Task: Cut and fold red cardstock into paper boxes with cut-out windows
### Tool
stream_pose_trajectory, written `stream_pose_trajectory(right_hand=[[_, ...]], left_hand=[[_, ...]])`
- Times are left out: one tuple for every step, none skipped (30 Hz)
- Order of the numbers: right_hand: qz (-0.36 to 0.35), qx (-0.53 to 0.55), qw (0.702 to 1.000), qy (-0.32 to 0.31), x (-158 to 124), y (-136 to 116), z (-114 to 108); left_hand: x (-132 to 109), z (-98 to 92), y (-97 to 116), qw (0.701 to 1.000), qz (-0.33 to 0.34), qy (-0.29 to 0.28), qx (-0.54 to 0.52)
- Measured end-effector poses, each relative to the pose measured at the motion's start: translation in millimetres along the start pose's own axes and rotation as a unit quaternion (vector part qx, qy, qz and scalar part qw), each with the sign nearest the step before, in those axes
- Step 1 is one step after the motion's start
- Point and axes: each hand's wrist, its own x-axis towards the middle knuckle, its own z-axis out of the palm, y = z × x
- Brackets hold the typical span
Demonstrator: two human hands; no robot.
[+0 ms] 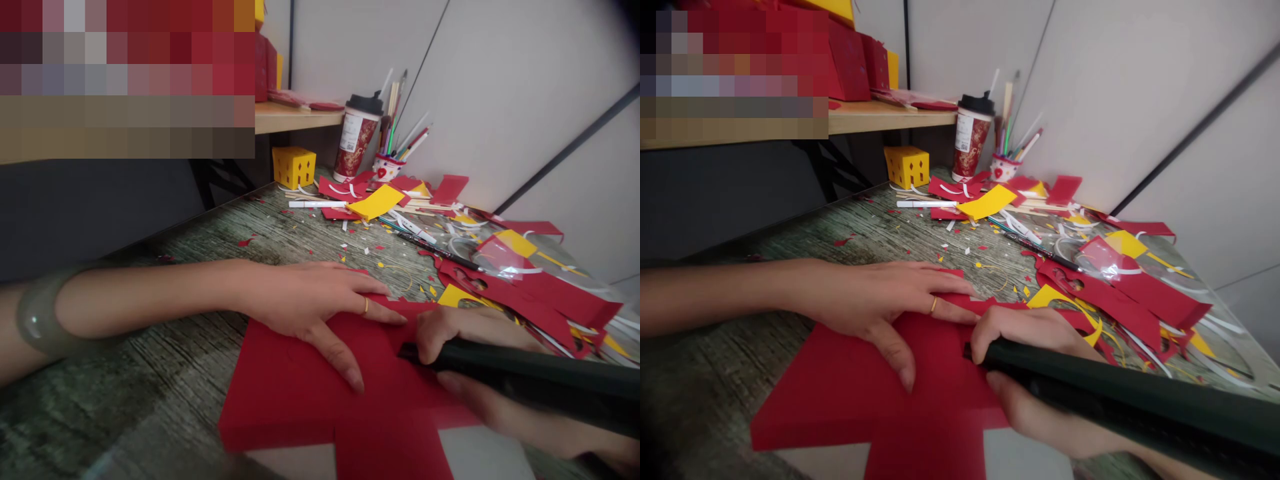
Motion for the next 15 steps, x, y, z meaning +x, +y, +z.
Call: stream_pose_trajectory(right_hand=[[0.001, 0.0, 1.0, 0.002, 0.4, -0.1, 0.0], [0.0, 0.0, 1.0, 0.006, 0.9, -0.2, 0.0], [0.0, -0.002, 1.0, 0.009, 1.4, -0.3, -0.1], [-0.004, -0.002, 1.0, 0.014, 1.9, -0.5, -0.1], [-0.007, -0.003, 1.0, 0.017, 2.4, -0.9, -0.2], [-0.008, -0.006, 1.0, 0.021, 2.7, -1.4, -0.2], [-0.008, -0.007, 1.0, 0.025, 3.0, -2.2, -0.2], [-0.003, -0.007, 0.999, 0.031, 3.3, -3.0, 0.0], [0.004, -0.006, 0.999, 0.039, 3.5, -3.8, 0.4], [0.008, -0.005, 0.999, 0.044, 3.6, -4.6, 0.9], [0.011, -0.005, 0.999, 0.047, 3.7, -5.1, 1.5], [0.011, -0.007, 0.999, 0.053, 3.7, -5.4, 2.1], [0.011, -0.011, 0.998, 0.058, 3.5, -5.5, 2.7], [0.009, -0.016, 0.998, 0.063, 3.3, -5.4, 3.3], [0.007, -0.019, 0.998, 0.065, 3.1, -5.2, 3.7]], left_hand=[[0.0, 0.2, 0.2, 1.0, -0.001, 0.0, 0.0], [0.1, 0.5, 0.2, 1.0, -0.001, 0.0, 0.0], [0.2, 0.8, 0.2, 1.0, -0.002, 0.001, 0.001], [0.3, 1.1, 0.0, 1.0, -0.003, 0.001, 0.001], [0.4, 1.4, -0.3, 1.0, -0.004, 0.002, 0.002], [0.5, 1.7, -0.6, 1.0, -0.004, 0.002, 0.002], [0.6, 1.8, -1.0, 1.0, -0.005, 0.002, 0.002], [0.6, 1.8, -1.4, 1.0, -0.006, 0.002, 0.002], [0.6, 1.8, -1.7, 1.0, -0.006, 0.002, 0.002], [0.5, 1.7, -2.0, 1.0, -0.008, 0.002, 0.002], [0.5, 1.5, -2.1, 1.0, -0.009, 0.001, 0.001], [0.3, 1.3, -2.1, 1.0, -0.01, -0.001, 0.001], [0.2, 1.1, -1.9, 1.0, -0.01, -0.003, 0.001], [0.1, 0.8, -1.7, 1.0, -0.01, -0.004, 0.001], [0.0, 0.6, -1.4, 1.0, -0.011, -0.006, 0.0]])
